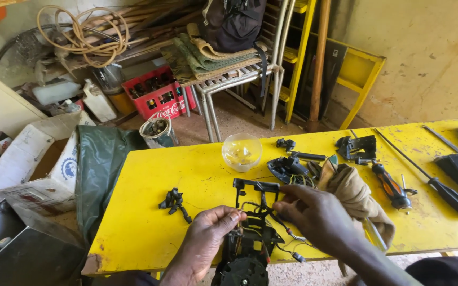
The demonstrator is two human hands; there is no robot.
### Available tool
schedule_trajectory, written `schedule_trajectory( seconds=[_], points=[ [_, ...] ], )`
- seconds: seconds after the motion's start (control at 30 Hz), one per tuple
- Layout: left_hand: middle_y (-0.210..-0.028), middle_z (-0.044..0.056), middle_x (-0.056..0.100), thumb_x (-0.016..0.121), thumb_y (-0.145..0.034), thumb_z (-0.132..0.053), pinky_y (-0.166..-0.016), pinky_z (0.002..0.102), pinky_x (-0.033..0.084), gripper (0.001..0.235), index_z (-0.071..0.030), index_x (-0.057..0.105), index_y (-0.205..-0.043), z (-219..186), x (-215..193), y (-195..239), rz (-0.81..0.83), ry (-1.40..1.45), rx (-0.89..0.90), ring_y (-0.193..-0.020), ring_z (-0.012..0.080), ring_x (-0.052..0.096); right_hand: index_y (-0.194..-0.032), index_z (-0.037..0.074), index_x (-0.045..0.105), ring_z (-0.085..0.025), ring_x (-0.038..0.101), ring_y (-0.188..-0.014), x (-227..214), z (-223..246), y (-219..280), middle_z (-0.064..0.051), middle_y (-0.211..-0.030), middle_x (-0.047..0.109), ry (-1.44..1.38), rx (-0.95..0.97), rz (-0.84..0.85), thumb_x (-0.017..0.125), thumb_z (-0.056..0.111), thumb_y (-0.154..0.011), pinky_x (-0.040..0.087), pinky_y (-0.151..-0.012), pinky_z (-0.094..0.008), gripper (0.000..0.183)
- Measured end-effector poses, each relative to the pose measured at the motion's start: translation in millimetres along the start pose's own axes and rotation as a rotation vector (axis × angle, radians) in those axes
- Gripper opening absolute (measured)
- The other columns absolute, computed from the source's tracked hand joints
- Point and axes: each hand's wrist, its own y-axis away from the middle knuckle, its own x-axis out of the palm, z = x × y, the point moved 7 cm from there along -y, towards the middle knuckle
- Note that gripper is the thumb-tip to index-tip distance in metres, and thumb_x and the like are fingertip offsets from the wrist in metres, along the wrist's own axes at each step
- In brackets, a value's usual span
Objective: The person is assembling a complex mechanical device, fitting plastic components and gears together and organizing wires on a yellow workbench.
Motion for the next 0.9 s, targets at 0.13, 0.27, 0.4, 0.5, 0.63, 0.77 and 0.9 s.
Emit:
schedule_trajectory(
  seconds=[0.13, 0.27, 0.4, 0.5, 0.63, 0.77, 0.9],
  points=[
    [-0.107, 0.019, 0.086, 0.074, -0.095, -0.01, -0.11, 0.037, 0.055, 0.018, 0.003, 0.082, -0.105, 5.3, -6.8, -10.8, -0.014, 0.018, 0.021, -0.103, 0.0253, 0.075, -0.124, 0.019, 0.079, -0.016, 0.088, -0.083, -16.1, 1.0, -20.9, -0.004, -0.119, 0.085, 0.108, -0.289, -0.165, 0.07, 0.032, -0.097, 0.074, -0.076, -0.036, 0.032],
    [-0.108, 0.007, 0.088, 0.07, -0.083, -0.037, -0.114, 0.05, 0.04, 0.027, -0.012, 0.081, -0.079, 3.3, -25.5, -18.8, -0.193, -0.22, 0.051, -0.121, 0.0242, 0.074, -0.125, 0.022, 0.079, -0.02, 0.072, -0.103, -38.8, 8.5, -71.4, -0.003, -0.125, 0.077, 0.419, -0.398, -0.248, 0.068, 0.029, -0.097, 0.062, -0.087, -0.042, 0.03],
    [-0.11, 0.006, 0.09, 0.066, -0.083, -0.037, -0.118, 0.054, 0.039, 0.03, -0.012, 0.081, -0.076, 15.0, -46.2, -35.1, -0.275, -0.235, 0.089, -0.123, 0.0242, 0.075, -0.135, 0.036, 0.075, -0.019, 0.067, -0.129, -12.9, 15.7, -104.6, 0.0, -0.149, 0.065, 0.567, -0.272, 0.082, 0.07, 0.024, -0.093, 0.058, -0.11, -0.047, 0.044],
    [-0.118, 0.01, 0.09, 0.067, -0.082, -0.036, -0.113, 0.056, 0.043, 0.027, -0.012, 0.079, -0.075, 14.9, -46.6, -36.4, -0.245, -0.218, 0.048, -0.127, 0.0261, 0.074, -0.137, 0.033, 0.073, -0.018, 0.069, -0.127, -3.1, 21.6, -112.0, 0.002, -0.145, 0.069, 0.693, -0.299, 0.124, 0.064, 0.024, -0.094, 0.051, -0.115, -0.047, 0.044],
    [-0.103, 0.009, 0.086, 0.068, -0.083, -0.035, -0.115, 0.052, 0.042, 0.027, -0.011, 0.077, -0.075, 11.3, -45.1, -38.1, -0.191, -0.201, 0.084, -0.118, 0.0247, 0.076, -0.136, 0.038, 0.072, -0.02, 0.071, -0.124, 3.8, 21.1, -120.8, 0.007, -0.146, 0.068, 0.804, -0.273, 0.131, 0.061, 0.024, -0.097, 0.059, -0.107, -0.045, 0.043],
    [-0.102, 0.008, 0.088, 0.068, -0.084, -0.036, -0.111, 0.053, 0.047, 0.028, -0.011, 0.081, -0.082, 11.4, -46.5, -36.1, -0.174, -0.211, 0.051, -0.112, 0.0228, 0.078, -0.131, 0.036, 0.076, -0.021, 0.074, -0.114, 10.6, 20.2, -129.8, 0.006, -0.138, 0.072, 0.846, -0.26, 0.164, 0.054, 0.026, -0.097, 0.062, -0.093, -0.043, 0.042],
    [-0.097, 0.006, 0.088, 0.068, -0.084, -0.032, -0.112, 0.052, 0.048, 0.024, -0.012, 0.081, -0.08, 11.2, -45.1, -40.8, -0.145, -0.199, 0.058, -0.106, 0.0215, 0.08, -0.119, 0.031, 0.082, -0.013, 0.075, -0.109, -31.0, 40.8, -126.6, 0.01, -0.131, 0.077, 0.564, -0.09, 0.029, 0.068, 0.027, -0.101, 0.064, -0.1, -0.034, 0.023]
  ],
)
